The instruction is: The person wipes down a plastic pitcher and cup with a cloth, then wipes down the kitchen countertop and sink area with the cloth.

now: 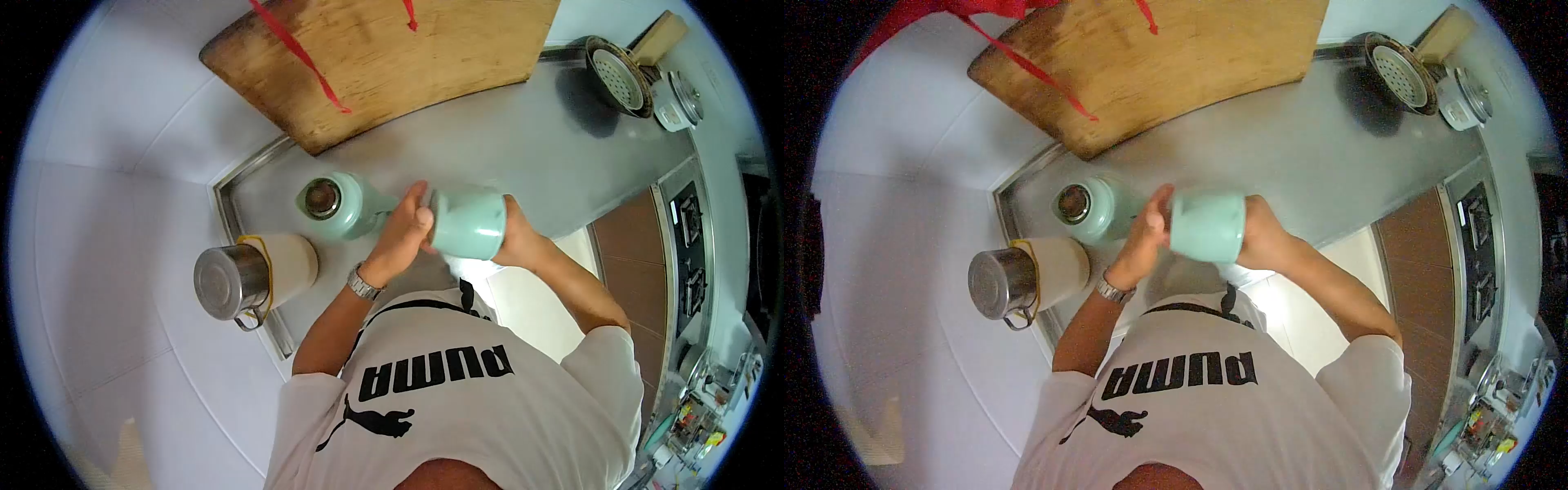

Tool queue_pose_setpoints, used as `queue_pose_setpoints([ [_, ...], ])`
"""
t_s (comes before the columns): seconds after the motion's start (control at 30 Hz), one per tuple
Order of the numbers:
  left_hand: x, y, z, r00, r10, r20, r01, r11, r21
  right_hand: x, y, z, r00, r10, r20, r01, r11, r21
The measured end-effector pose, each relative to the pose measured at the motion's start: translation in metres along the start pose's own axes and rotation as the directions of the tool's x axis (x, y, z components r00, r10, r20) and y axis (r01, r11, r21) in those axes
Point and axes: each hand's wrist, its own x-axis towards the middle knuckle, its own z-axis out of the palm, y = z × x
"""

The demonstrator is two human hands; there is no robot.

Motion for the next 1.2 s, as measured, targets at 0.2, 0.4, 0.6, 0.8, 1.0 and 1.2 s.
queue_pose_setpoints([
  [0.2, 0.003, -0.002, 0.013, 0.985, -0.153, -0.081, 0.132, 0.966, -0.222, 0.003, 0.011, 0.012, 0.925, -0.342, 0.164, 0.377, 0.777, -0.504],
  [0.4, 0.001, -0.004, 0.006, 0.988, 0.04, -0.15, -0.054, 0.994, -0.091, 0.008, -0.006, 0.023, 0.994, -0.055, 0.092, 0.066, 0.989, -0.131],
  [0.6, 0.013, -0.02, -0.02, 0.732, 0.665, 0.148, -0.64, 0.596, 0.485, -0.001, -0.006, 0.035, 0.782, 0.524, 0.337, -0.524, 0.26, 0.811],
  [0.8, 0.006, -0.014, -0.008, 0.965, 0.244, -0.101, -0.228, 0.962, 0.151, 0.014, -0.01, 0.008, 0.984, -0.12, -0.133, 0.117, 0.993, -0.031],
  [1.0, 0.002, 0.014, 0.003, 0.986, -0.156, -0.06, 0.121, 0.914, -0.388, 0.012, 0.011, 0.016, 0.924, -0.314, 0.219, 0.383, 0.736, -0.558],
  [1.2, 0.003, -0.013, 0.001, 0.996, -0.04, -0.083, 0.02, 0.973, -0.23, 0.014, -0.01, 0.032, 0.995, -0.034, -0.089, 0.038, 0.998, 0.043],
])
